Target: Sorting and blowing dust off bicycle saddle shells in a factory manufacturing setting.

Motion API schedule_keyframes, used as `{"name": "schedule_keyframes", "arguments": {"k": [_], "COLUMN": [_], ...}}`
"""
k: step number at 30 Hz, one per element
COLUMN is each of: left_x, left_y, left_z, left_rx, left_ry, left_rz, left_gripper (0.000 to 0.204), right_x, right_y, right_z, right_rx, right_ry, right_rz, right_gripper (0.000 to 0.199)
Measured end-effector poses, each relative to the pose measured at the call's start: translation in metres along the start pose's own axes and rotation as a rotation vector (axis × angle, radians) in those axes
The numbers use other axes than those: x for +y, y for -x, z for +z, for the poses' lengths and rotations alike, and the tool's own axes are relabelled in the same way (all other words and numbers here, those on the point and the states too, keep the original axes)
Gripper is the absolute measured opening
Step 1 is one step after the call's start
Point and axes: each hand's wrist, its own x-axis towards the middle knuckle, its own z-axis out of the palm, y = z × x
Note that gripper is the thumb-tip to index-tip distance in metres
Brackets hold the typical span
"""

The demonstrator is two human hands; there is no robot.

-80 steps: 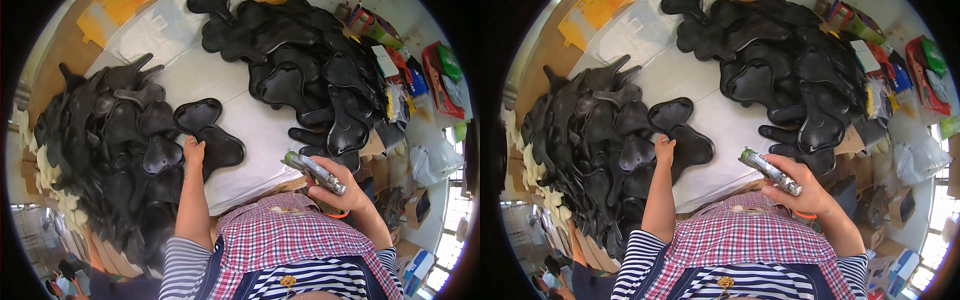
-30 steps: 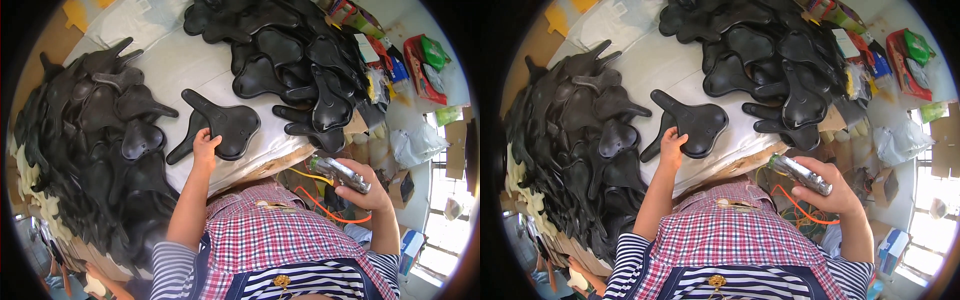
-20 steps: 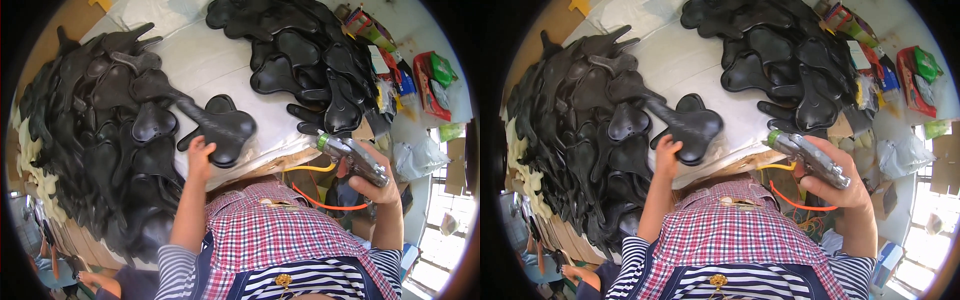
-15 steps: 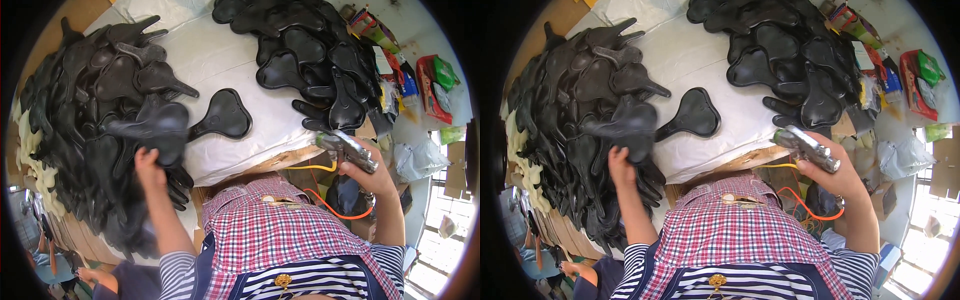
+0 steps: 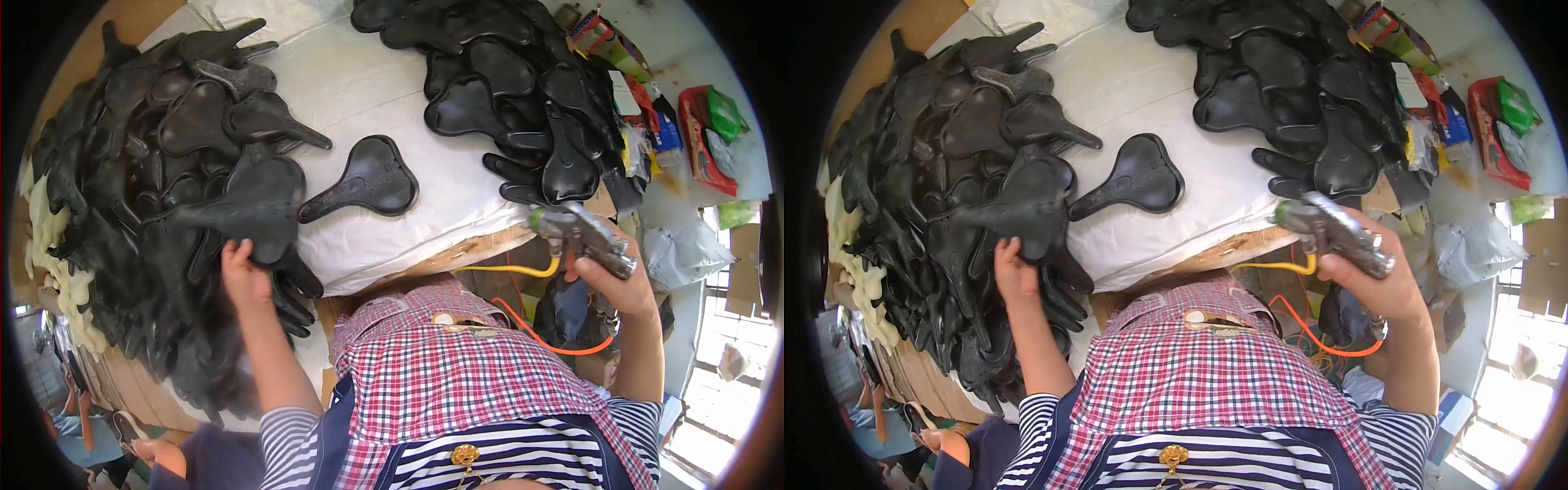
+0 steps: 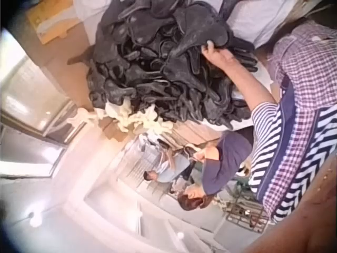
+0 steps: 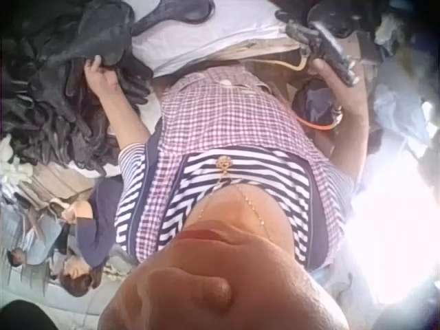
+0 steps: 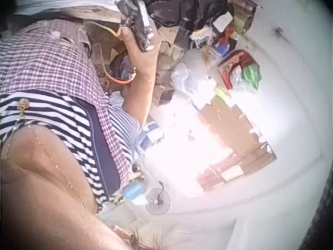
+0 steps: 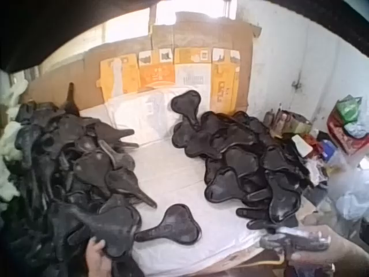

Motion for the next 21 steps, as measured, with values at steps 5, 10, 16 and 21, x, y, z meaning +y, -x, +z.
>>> {"name": "schedule_keyframes", "arguments": {"k": [5,10,16,21], "left_x": [-0.103,-0.182,-0.192,-0.162], "left_y": [0.010,-0.001,-0.027,-0.043], "left_z": [0.039,0.080,0.139,0.162], "left_rx": [-0.130,-0.198,-0.112,-0.294], "left_ry": [0.072,0.038,-0.509,-0.945], "left_rz": [-0.360,-0.475,0.041,0.289], "left_gripper": [0.038,0.032,0.027,0.025], "right_x": [0.001,0.001,-0.001,-0.025], "right_y": [0.019,0.021,0.021,0.011], "right_z": [0.005,0.005,0.003,0.009], "right_rx": [0.026,0.001,-0.018,0.037], "right_ry": [-0.044,-0.122,-0.142,-0.156], "right_rz": [-0.076,-0.045,-0.146,-0.214], "right_gripper": [0.065,0.059,0.063,0.064]}}
